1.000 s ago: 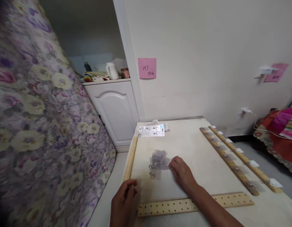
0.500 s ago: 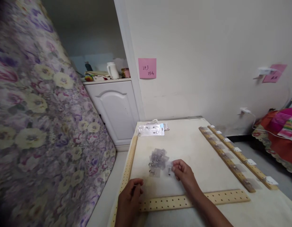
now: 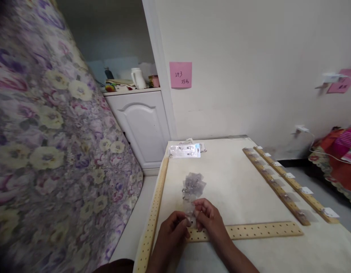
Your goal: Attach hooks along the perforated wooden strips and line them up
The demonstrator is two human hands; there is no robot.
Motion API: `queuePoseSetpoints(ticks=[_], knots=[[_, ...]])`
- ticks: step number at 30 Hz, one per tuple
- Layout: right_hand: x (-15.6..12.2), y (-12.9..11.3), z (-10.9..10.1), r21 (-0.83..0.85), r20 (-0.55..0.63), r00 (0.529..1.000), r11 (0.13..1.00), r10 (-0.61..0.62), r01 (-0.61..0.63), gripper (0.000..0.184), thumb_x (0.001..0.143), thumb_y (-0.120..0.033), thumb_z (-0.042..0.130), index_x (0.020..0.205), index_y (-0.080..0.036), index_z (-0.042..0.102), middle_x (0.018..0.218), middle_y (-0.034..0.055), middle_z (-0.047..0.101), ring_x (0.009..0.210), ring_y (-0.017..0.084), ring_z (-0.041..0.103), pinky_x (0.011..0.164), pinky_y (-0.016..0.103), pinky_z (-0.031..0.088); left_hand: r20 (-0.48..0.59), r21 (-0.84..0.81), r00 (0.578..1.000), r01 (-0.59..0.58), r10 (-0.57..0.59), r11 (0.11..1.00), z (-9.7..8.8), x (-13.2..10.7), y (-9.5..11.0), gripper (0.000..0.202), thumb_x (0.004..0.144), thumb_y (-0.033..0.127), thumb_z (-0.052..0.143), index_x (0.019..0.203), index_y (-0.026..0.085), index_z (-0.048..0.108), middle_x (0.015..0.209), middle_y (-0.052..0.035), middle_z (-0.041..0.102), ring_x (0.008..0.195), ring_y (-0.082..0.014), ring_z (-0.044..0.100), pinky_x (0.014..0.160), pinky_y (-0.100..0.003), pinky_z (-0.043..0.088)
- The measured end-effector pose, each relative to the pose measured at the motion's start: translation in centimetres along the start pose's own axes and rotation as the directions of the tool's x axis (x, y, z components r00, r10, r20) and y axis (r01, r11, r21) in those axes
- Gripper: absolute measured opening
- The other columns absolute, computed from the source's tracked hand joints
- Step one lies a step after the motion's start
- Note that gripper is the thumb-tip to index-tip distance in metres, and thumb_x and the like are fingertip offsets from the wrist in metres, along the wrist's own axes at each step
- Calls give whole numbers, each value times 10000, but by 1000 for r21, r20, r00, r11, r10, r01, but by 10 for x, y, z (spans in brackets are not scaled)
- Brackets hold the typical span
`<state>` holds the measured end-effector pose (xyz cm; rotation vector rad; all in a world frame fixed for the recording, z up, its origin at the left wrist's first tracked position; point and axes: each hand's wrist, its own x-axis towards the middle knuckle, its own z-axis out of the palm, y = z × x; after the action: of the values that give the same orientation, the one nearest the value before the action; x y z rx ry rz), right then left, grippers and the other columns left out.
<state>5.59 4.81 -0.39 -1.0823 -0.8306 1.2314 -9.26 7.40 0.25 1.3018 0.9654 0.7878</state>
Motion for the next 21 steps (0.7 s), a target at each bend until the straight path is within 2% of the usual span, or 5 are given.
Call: queuePoseSetpoints(ticks=[5,9,15,18,21], knots=[[-4,1,2,-13,3,1000,1000,5,-5,267,735,-400,682,794,-177,548,544,-80,489,425,48,413,443,182,293,13,-174,998,58,-57,983,4,2,-10,157,698,320,622,714,177,558,568,35,571,453,-92,480,450,-212,344],[-4,5,1,30,25,999,999,35,-36,238,742,-365,676,759,-173,536,492,-80,484,414,45,389,440,180,259,37,-217,998,53,-46,975,2,3,-13,155,710,307,623,692,172,549,567,26,590,439,-87,475,455,-214,340],[-5,8,2,195,81,992,974,100,-114,238,711,-337,687,719,-177,511,467,-78,466,405,46,364,430,183,242,76,-238,996,64,-47,969,-1,5,-20,179,746,329,612,690,180,531,537,42,553,441,-84,465,452,-209,322],[-5,9,2,112,44,996,990,81,-86,213,726,-336,658,738,-181,513,501,-80,455,407,47,358,429,187,260,34,-210,997,70,-64,975,0,5,-18,209,727,346,629,670,189,504,525,62,500,438,-74,425,442,-203,304],[-7,7,1,-170,-54,998,986,-15,5,172,743,-291,621,863,-188,553,674,-37,532,457,65,413,458,212,343,-22,-114,996,86,-89,990,-1,3,-11,230,728,349,607,630,199,461,486,81,433,419,-63,356,427,-198,267]])
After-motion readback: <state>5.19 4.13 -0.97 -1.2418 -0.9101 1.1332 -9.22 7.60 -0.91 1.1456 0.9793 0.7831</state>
